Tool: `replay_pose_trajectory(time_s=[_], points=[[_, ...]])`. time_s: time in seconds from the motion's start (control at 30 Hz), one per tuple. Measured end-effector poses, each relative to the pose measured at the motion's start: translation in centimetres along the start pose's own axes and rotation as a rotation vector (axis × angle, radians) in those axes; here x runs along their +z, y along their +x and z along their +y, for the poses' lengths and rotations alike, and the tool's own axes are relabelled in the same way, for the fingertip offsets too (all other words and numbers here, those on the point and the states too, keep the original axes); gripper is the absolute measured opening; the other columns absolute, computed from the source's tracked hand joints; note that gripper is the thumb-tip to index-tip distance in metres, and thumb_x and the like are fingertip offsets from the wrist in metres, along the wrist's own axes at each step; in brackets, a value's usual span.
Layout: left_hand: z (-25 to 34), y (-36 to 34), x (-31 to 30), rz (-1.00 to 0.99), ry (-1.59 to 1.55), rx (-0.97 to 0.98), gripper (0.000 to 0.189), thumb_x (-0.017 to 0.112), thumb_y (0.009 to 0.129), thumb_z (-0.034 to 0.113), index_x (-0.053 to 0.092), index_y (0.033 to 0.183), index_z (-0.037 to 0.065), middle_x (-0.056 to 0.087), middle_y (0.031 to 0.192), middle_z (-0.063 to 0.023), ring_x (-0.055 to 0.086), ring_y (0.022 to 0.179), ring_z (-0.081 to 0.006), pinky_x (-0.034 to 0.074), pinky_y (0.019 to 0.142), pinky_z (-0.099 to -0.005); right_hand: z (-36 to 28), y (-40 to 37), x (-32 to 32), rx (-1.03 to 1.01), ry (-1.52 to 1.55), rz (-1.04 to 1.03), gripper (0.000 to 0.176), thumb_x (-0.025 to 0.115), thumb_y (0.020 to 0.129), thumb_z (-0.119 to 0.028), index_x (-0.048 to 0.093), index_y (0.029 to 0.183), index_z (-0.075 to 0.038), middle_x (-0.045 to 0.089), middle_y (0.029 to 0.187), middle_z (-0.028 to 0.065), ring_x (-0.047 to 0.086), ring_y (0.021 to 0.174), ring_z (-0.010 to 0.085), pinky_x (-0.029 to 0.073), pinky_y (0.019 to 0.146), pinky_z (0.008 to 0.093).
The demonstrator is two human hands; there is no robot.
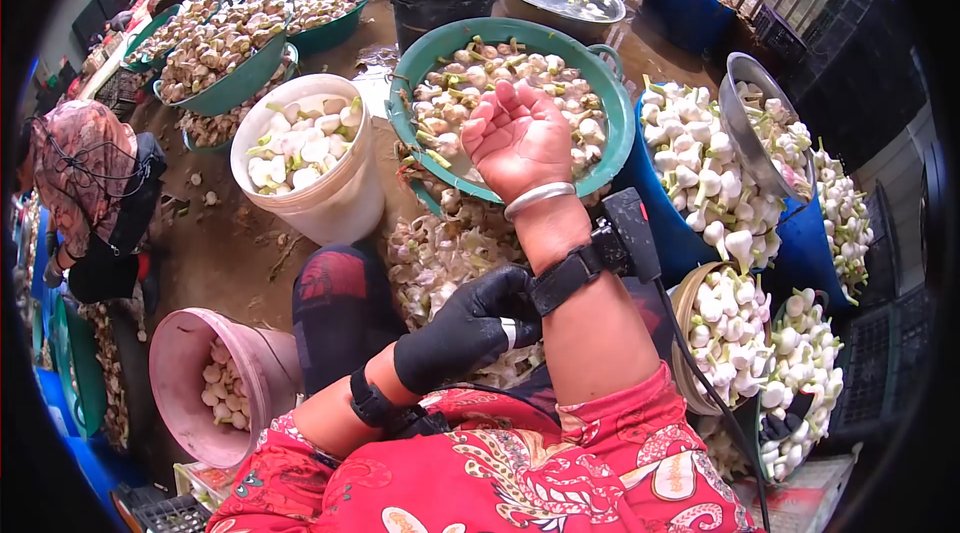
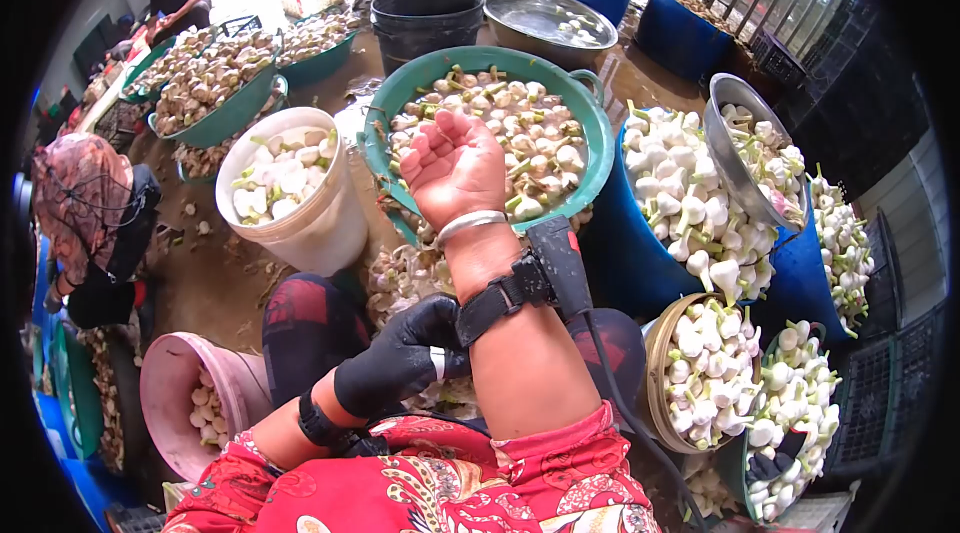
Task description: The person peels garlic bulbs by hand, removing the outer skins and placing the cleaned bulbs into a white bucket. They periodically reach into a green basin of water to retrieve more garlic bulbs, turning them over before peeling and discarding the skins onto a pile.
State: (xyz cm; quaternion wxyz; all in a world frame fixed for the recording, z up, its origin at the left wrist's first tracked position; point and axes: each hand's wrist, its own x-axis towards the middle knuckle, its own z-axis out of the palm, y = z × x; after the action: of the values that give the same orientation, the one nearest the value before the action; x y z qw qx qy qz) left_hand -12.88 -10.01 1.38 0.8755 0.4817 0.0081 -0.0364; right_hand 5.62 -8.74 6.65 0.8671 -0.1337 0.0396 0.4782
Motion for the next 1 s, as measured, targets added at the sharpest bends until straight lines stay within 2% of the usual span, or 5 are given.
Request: replay_pose_trajectory(time_s=[0.17,0.4,0.63,0.83,1.0], points=[[-1.1,0.0,0.2,-0.078,-0.021,-0.028,0.038,0.056,0.081,-0.005,0.052,0.118,0.003,0.060,0.107,-0.0020,0.054,0.098,-0.0086,0.045,0.084,-0.0262,0.4,-1.0,1.0,-0.041,-0.014,0.019,0.011,0.057,0.085,-0.015,0.059,0.088,-0.005,0.060,0.077,0.0066,0.058,0.066,0.0172,0.047,0.058,0.0313],[-0.4,-0.4,1.0,-0.129,0.068,0.014,0.050,0.055,0.081,-0.005,0.047,0.130,0.002,0.060,0.112,-0.0026,0.053,0.103,-0.0088,0.044,0.089,-0.0271,1.9,-1.7,1.9,-1.055,-1.833,-0.231,0.008,0.058,0.077,-0.008,0.059,0.084,-0.005,0.060,0.077,0.0159,0.059,0.073,0.0331,0.048,0.067,0.0409],[1.0,-0.4,-0.6,-0.037,-0.004,-0.117,0.052,0.056,0.083,-0.005,0.045,0.133,0.002,0.060,0.115,-0.0036,0.054,0.102,-0.0105,0.043,0.091,-0.0269,1.2,-1.8,0.8,-1.102,-2.514,-0.213,0.011,0.061,0.078,-0.014,0.060,0.082,-0.004,0.062,0.085,0.0136,0.063,0.075,0.0303,0.051,0.070,0.0390],[3.2,-0.8,-6.1,0.473,0.388,0.094,0.032,0.062,0.083,0.003,0.061,0.115,0.001,0.064,0.102,-0.0043,0.057,0.094,-0.0127,0.046,0.084,-0.0285,-0.3,-2.8,-5.2,-0.567,-3.076,-0.152,0.018,0.051,0.081,-0.014,0.069,0.080,-0.010,0.065,0.086,0.0120,0.065,0.083,0.0256,0.052,0.065,0.0377],[8.7,3.6,-0.2,0.036,1.080,0.474,0.022,0.067,0.081,0.012,0.067,0.101,0.003,0.061,0.091,-0.0146,0.060,0.091,-0.0289,0.046,0.081,-0.0353,-0.1,-2.1,-9.4,-0.034,-3.172,-0.095,0.017,0.053,0.084,-0.019,0.069,0.084,-0.013,0.066,0.094,0.0069,0.064,0.091,0.0225,0.051,0.071,0.0367]])
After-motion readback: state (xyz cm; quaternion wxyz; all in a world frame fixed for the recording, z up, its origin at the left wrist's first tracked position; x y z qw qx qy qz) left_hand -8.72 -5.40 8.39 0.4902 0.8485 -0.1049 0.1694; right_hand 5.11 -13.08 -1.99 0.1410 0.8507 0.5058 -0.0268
